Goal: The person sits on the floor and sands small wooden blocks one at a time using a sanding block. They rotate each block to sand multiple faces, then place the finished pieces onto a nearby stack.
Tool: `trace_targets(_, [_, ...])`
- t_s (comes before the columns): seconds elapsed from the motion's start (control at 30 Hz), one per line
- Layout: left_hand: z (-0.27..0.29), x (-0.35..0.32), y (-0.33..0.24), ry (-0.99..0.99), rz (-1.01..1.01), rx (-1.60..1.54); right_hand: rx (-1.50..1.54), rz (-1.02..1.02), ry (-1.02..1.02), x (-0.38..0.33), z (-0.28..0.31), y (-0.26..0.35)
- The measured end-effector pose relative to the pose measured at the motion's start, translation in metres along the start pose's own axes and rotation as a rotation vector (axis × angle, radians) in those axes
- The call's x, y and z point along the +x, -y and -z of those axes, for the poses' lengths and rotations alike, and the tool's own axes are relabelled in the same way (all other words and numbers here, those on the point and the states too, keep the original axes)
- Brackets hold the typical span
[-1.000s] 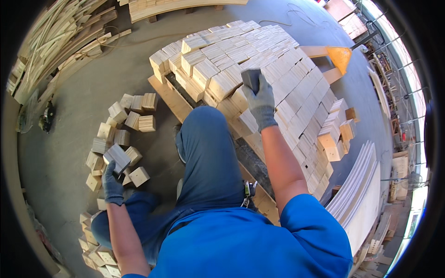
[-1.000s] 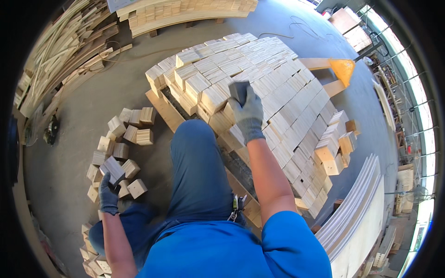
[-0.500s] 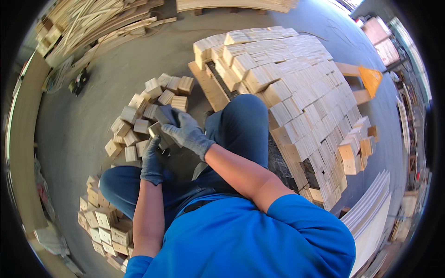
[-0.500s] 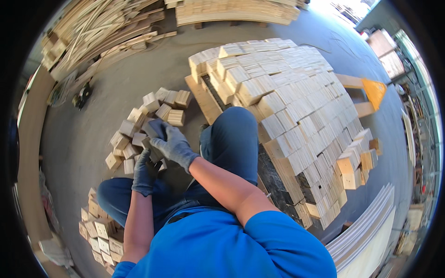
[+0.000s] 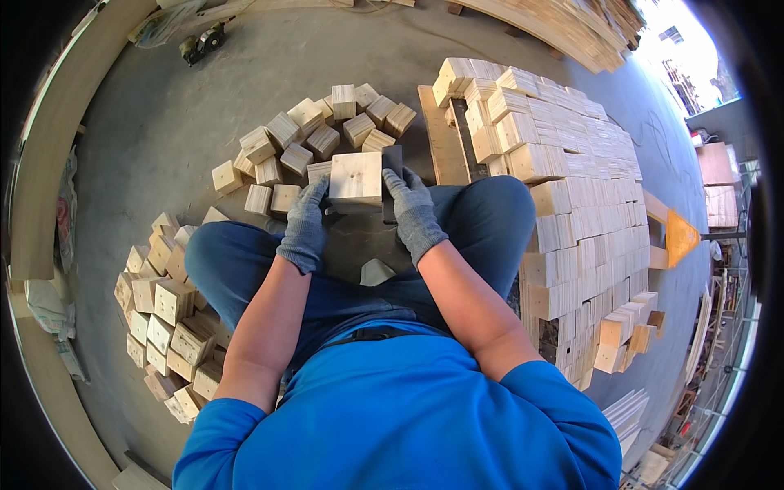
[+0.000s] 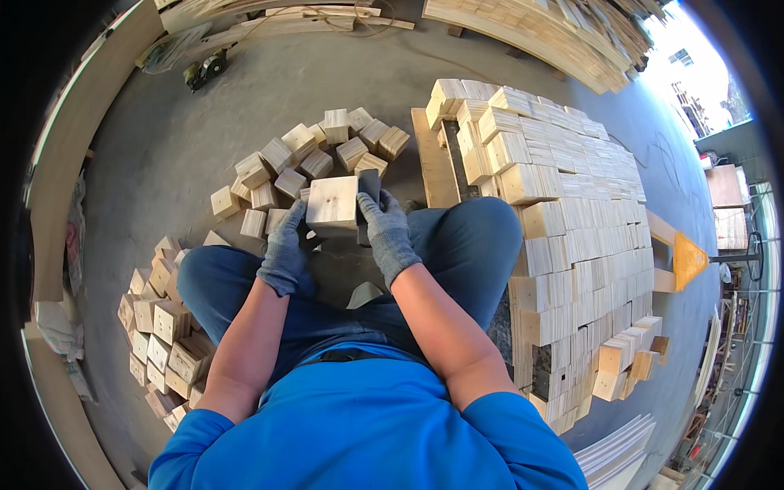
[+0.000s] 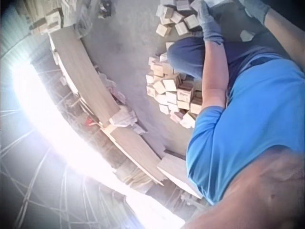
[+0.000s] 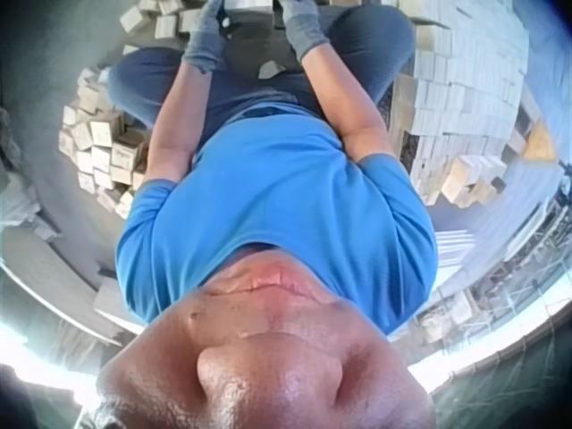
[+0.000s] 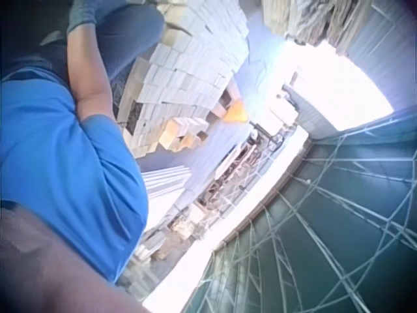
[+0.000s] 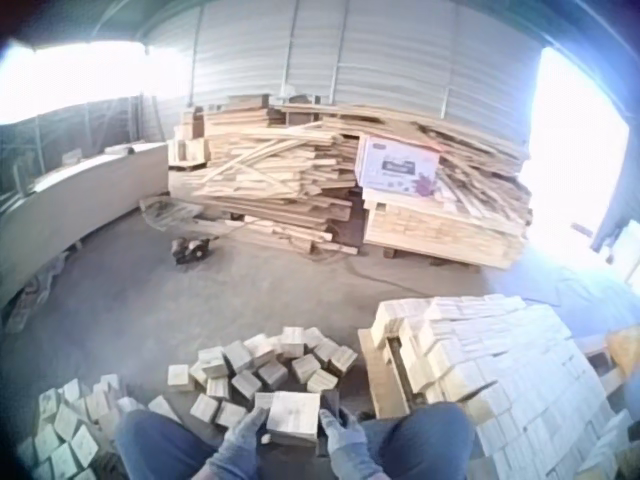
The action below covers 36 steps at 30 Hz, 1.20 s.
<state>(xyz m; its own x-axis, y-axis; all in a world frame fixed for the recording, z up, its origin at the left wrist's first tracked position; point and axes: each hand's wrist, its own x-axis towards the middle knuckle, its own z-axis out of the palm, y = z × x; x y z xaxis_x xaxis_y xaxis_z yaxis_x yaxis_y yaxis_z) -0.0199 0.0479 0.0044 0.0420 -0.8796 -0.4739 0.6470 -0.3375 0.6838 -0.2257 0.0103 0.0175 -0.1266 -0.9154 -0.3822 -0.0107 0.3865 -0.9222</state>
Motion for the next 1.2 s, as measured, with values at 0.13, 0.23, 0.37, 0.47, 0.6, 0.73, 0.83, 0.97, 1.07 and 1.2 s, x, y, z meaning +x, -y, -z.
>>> trace_targets(0.13, [-0.018,-0.005,-0.003,0.039,0.102,-0.021,0.102,0.066,-0.003,0.013,0.002,-0.007])
trace_targets(0.23, [-0.015,-0.001,0.011,0.144,0.130,-0.122,-0.064,0.197,-0.023,0.001,-0.011,0.014])
trace_targets(0.37, [-0.023,0.007,0.013,0.083,0.094,-0.268,-0.383,0.382,-0.005,-0.007,-0.023,0.023])
trace_targets(0.47, [-0.012,0.025,0.007,0.149,0.094,-0.565,-0.574,0.534,0.045,-0.019,-0.039,0.021])
trace_targets(0.6, [-0.005,0.024,-0.007,0.318,0.126,-0.617,-0.692,0.803,0.188,-0.049,-0.046,0.015])
trace_targets(0.73, [0.005,0.031,0.000,0.344,0.088,-0.639,-0.760,0.915,0.202,-0.048,-0.048,0.015])
trace_targets(0.83, [0.005,0.039,0.003,0.246,0.103,-0.626,-0.792,0.890,0.173,-0.024,-0.049,0.034])
trace_targets(0.97, [0.000,0.031,0.011,0.116,0.217,-0.496,-0.741,0.749,-0.002,0.037,-0.046,0.051])
trace_targets(1.07, [-0.004,0.030,0.019,0.026,0.179,-0.436,-0.696,0.676,0.015,0.050,-0.045,0.047])
trace_targets(1.2, [-0.004,0.032,0.014,0.106,0.116,-0.544,-0.714,0.787,0.159,-0.013,-0.050,0.029])
